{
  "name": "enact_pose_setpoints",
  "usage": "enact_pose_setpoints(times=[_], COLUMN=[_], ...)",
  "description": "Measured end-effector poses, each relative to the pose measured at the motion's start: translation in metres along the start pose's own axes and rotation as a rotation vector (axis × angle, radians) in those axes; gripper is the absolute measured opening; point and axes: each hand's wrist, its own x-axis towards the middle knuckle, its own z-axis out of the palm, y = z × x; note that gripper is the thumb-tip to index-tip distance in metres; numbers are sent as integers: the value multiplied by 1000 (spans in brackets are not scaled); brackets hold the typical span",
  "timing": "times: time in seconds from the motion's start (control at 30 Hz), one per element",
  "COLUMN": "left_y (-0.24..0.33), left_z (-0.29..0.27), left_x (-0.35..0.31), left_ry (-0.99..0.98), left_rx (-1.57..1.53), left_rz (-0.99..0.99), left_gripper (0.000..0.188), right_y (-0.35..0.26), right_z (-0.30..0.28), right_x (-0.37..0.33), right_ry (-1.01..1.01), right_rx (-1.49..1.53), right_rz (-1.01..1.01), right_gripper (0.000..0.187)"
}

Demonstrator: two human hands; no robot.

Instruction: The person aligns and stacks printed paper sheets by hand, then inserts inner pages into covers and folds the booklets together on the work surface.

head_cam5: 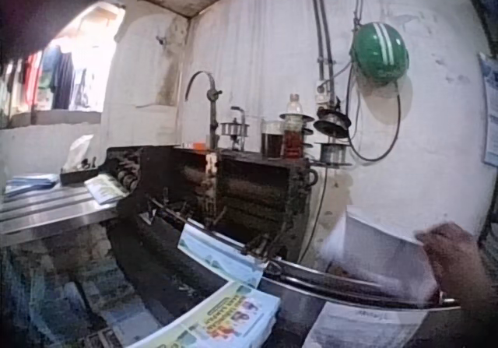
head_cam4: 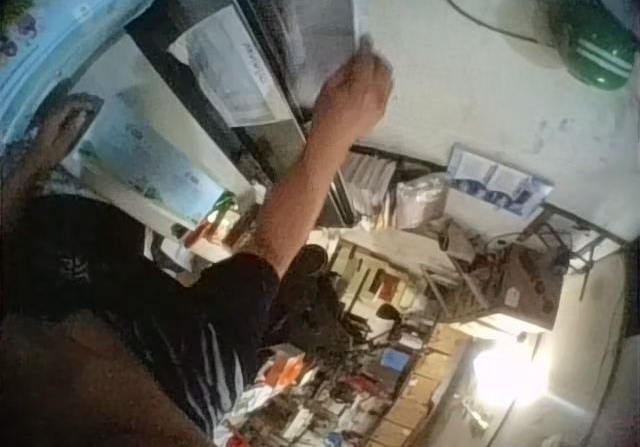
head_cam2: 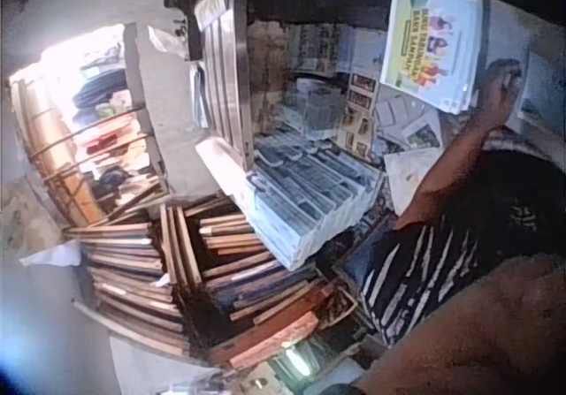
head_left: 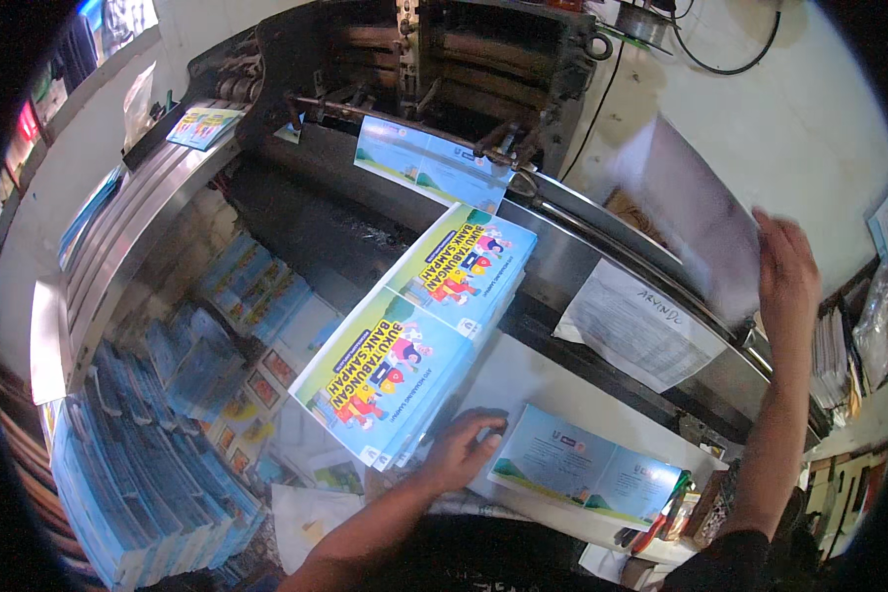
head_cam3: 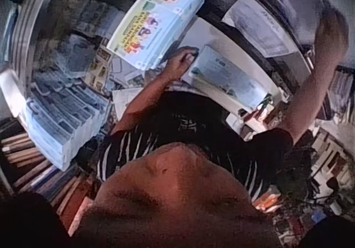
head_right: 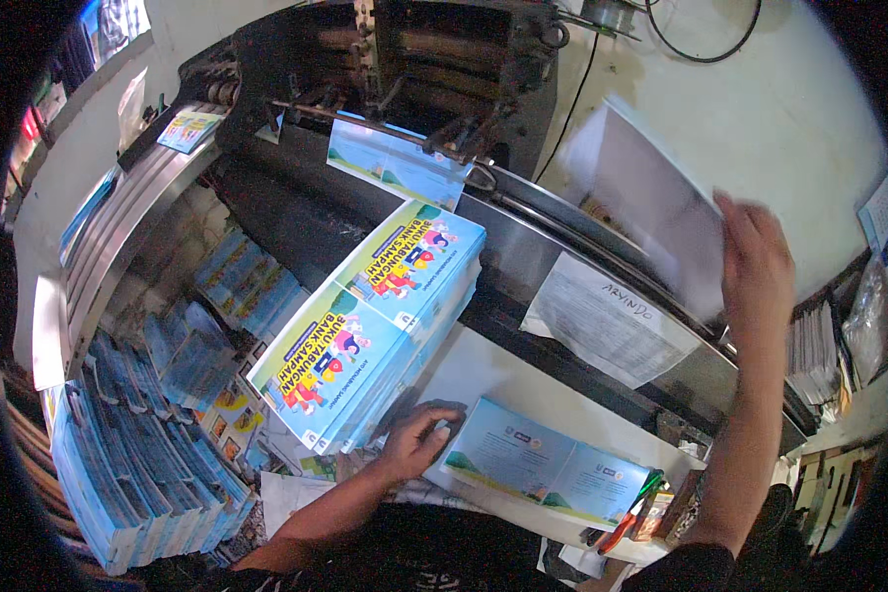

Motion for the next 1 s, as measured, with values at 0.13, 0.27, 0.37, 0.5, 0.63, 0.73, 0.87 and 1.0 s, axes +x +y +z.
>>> enact_pose_setpoints(times=[0.13,0.27,0.37,0.5,0.63,0.73,0.87,1.0], left_y=[6,-3,-1,0,0,-3,-8,-14], left_z=[6,8,5,5,2,6,4,8], left_x=[7,2,2,3,2,4,-1,-3], left_ry=[9,42,49,30,37,-3,-30,-11], left_rx=[22,-7,-1,4,-53,-87,-13,-51], left_rz=[30,40,23,-9,-17,-59,-6,46], left_gripper=[30,29,29,28,29,28,31,30], right_y=[9,-16,-38,-50,-98,-128,-137,-103], right_z=[70,127,122,74,-3,-34,-41,-51], right_x=[15,-42,-87,-147,-193,-230,-241,-217], right_ry=[16,-123,-266,-547,-953,-1009,-952,-1185], right_rx=[-143,43,104,195,307,280,376,785], right_rz=[-139,-232,-259,-200,-94,-147,-175,168], right_gripper=[44,41,38,38,66,85,44,49])
